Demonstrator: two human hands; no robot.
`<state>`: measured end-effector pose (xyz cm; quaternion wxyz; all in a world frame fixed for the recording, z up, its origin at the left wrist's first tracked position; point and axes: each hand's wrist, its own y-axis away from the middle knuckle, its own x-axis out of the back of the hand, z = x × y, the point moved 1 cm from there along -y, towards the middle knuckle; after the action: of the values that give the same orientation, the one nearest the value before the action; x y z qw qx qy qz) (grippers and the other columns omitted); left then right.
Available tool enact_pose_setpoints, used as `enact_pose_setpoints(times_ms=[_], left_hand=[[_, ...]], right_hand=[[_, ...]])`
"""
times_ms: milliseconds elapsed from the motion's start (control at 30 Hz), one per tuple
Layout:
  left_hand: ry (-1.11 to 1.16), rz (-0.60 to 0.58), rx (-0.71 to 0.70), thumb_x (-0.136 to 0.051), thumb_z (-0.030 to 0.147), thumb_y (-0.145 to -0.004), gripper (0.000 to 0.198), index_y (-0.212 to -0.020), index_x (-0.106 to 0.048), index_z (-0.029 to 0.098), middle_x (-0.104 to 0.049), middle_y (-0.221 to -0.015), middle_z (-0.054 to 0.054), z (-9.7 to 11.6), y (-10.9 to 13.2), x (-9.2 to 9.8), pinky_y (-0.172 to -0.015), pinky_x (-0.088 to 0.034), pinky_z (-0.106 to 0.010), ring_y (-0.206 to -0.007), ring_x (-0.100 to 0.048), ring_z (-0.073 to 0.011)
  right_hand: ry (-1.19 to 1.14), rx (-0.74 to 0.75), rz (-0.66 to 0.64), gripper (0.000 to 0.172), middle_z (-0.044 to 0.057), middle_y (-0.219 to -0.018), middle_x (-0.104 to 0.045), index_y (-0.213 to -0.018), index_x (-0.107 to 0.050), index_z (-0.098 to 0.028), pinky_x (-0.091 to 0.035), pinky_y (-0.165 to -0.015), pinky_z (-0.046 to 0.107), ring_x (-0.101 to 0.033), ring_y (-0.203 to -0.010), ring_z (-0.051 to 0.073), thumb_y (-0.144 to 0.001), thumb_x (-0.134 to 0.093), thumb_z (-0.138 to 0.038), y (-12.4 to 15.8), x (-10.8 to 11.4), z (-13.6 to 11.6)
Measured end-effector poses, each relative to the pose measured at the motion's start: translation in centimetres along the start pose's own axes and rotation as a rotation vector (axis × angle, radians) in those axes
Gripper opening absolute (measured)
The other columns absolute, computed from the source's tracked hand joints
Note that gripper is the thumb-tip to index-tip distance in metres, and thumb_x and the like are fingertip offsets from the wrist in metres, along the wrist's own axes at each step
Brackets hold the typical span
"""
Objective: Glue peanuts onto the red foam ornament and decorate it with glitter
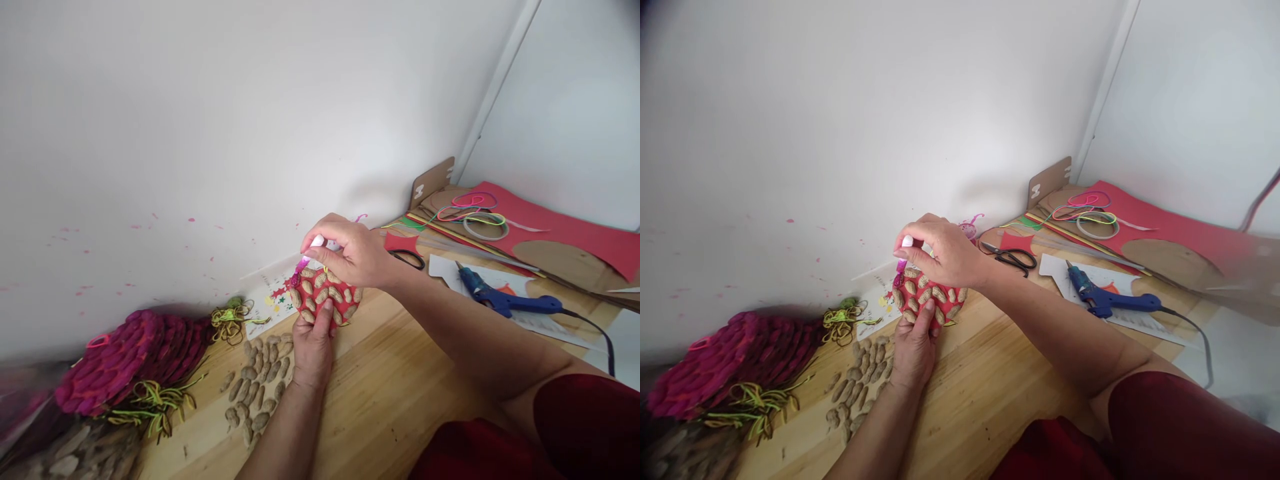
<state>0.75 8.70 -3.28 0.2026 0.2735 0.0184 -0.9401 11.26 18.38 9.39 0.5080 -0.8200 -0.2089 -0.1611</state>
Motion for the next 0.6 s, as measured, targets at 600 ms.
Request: enact_pose_setpoints(times_ms=[600], left_hand=[[0.027, 0.016, 0.006, -0.091, 0.040, -0.065, 0.040, -0.072, -0.059, 0.017, -0.052, -0.060, 0.008, 0.1, -0.1, 0.0, -0.047, -0.032, -0.017, -0.051, -0.037, -0.0045]], right_hand=[[0.060, 0.054, -0.021, 0.010, 0.004, -0.082, -0.071, -0.086, -0.066, -0.019, -0.043, -0.084, 0.035, -0.061, -0.085, 0.020, -0.094, -0.060, -0.022, 0.2, -1.0, -0.4]])
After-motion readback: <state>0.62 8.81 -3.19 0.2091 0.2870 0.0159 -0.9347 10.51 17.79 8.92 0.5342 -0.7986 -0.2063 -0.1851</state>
